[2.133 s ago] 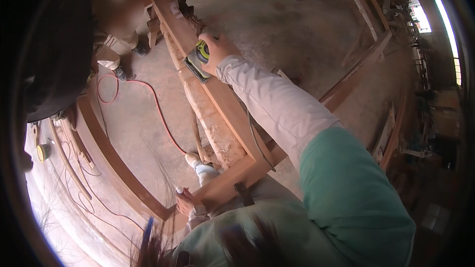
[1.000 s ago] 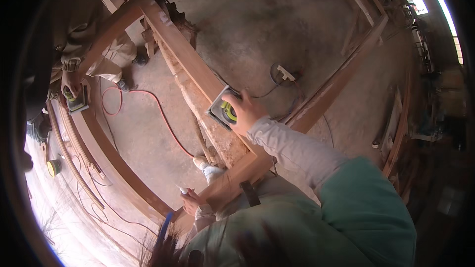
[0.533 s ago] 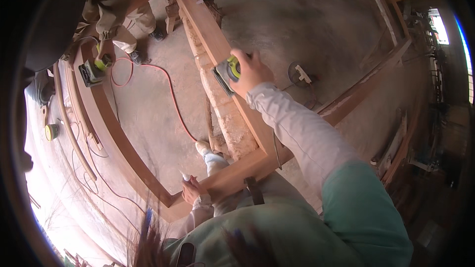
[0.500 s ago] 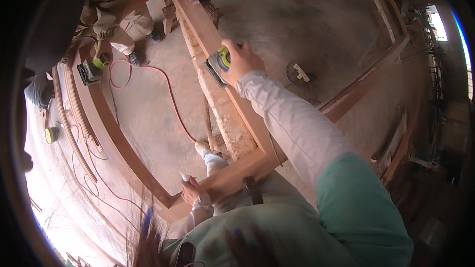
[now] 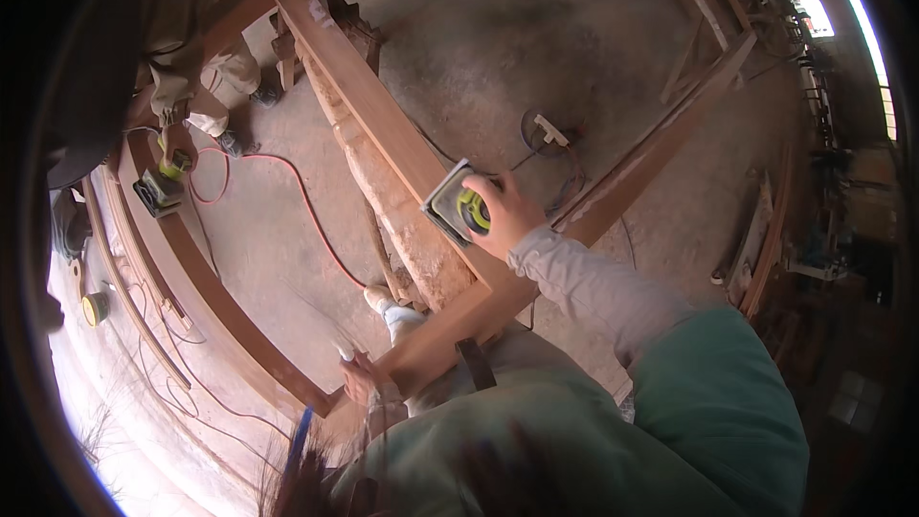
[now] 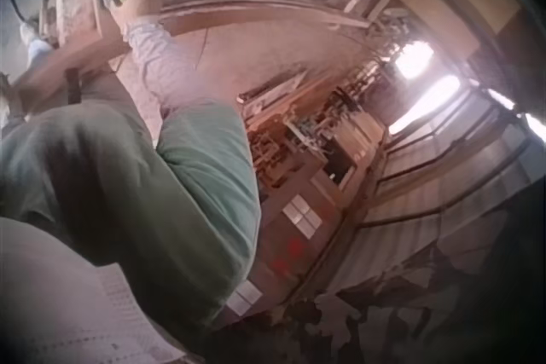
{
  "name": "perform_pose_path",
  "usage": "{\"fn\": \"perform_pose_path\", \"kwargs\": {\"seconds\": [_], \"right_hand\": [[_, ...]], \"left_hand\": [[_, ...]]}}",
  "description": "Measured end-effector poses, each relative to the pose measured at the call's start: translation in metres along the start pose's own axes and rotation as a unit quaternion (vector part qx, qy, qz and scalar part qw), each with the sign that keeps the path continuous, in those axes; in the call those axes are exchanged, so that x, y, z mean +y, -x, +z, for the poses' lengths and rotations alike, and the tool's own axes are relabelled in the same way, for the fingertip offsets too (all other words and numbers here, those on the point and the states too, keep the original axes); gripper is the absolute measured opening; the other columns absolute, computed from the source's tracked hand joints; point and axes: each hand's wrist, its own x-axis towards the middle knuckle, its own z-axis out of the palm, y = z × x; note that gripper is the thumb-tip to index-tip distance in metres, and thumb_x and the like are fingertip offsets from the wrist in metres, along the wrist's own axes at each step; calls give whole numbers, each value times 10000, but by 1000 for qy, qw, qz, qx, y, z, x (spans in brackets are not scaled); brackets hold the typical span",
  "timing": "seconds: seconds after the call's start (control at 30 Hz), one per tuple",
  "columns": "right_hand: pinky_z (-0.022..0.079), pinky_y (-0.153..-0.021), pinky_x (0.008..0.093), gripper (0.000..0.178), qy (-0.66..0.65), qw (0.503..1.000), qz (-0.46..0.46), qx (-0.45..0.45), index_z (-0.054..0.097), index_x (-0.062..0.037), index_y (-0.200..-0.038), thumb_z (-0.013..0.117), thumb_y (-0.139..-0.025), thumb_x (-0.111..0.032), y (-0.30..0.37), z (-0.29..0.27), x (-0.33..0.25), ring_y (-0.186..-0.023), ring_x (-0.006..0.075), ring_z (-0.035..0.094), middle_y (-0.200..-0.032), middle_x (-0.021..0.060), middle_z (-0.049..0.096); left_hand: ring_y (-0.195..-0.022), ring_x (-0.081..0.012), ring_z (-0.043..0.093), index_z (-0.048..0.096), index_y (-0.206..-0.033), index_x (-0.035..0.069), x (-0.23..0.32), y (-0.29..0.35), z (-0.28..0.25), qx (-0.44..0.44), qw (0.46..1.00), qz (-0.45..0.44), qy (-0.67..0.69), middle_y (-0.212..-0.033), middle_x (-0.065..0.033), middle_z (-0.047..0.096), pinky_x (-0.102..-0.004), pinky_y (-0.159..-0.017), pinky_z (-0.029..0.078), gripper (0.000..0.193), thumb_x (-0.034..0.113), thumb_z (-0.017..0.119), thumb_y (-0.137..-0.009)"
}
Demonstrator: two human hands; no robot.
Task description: The person applies wood filler to a wooden frame and then sands the surface using an electric sander. The person moves around the frame to reach different sections and continues sanding until the clip ends.
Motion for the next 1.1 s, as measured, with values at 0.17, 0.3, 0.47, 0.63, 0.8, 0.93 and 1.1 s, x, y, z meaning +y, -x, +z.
{"fn": "perform_pose_path", "kwargs": {"seconds": [0.17, 0.3, 0.47, 0.63, 0.8, 0.93, 1.1], "right_hand": [[525, -736, 457, 634, -16, 999, 7, 32, 482, -229, -1204, 788, -655, -146, 53, 4, 15, -920, 365, 597, -1070, 117, 495], [521, -766, 444, 643, -48, 999, 23, 9, 489, -217, -1217, 783, -651, -132, 3, 13, -22, -956, 359, 589, -1099, 132, 499], [531, -772, 460, 654, -22, 998, -6, 61, 464, -282, -1225, 787, -665, -176, -108, 15, -67, -925, 394, 613, -1130, 166, 499], [519, -828, 450, 630, -2, 997, 34, 69, 453, -278, -1212, 778, -677, -211, -176, -1, -87, -985, 382, 610, -1159, 161, 512], [525, -799, 445, 634, 10, 999, 46, 11, 452, -288, -1216, 781, -678, -216, -136, -2, -70, -975, 384, 612, -1124, 161, 509], [527, -752, 446, 658, 3, 999, 9, 34, 459, -267, -1225, 795, -667, -181, -43, 12, -18, -914, 383, 607, -1095, 164, 490], [530, -685, 470, 673, -12, 999, 25, 22, 466, -266, -1234, 795, -654, -174, 74, 19, 20, -863, 391, 609, -1100, 168, 477]], "left_hand": [[-880, -295, 627, 546, -1008, 53, -12, -1, 11, -16, 999, 31, 1, -892, -87, 685, -424, -773, 424, 276, 321, 523, -942], [-866, -286, 628, 546, -969, 63, -9, -1, -1, 9, 999, 28, -19, -867, -78, 686, -424, -750, 428, 273, 333, 520, -943], [-849, -282, 631, 550, -957, 78, -12, 2, 7, 10, 1000, 30, -2, -850, -59, 688, -420, -746, 432, 274, 350, 519, -941], [-857, -274, 635, 552, -970, 77, -13, 0, 12, 21, 999, 37, -21, -876, -50, 694, -418, -756, 434, 279, 353, 523, -940], [-865, -275, 636, 542, -1018, 65, -27, -5, 18, 28, 999, 28, -9, -889, -60, 695, -422, -769, 433, 287, 341, 517, -945], [-877, -285, 634, 539, -1017, 57, -9, 0, 11, 19, 999, 30, -15, -890, -65, 698, -426, -780, 433, 276, 323, 507, -951], [-856, -278, 637, 541, -984, 65, -4, 1, 6, 17, 999, 33, -14, -865, -62, 697, -423, -762, 436, 279, 340, 514, -946]]}}
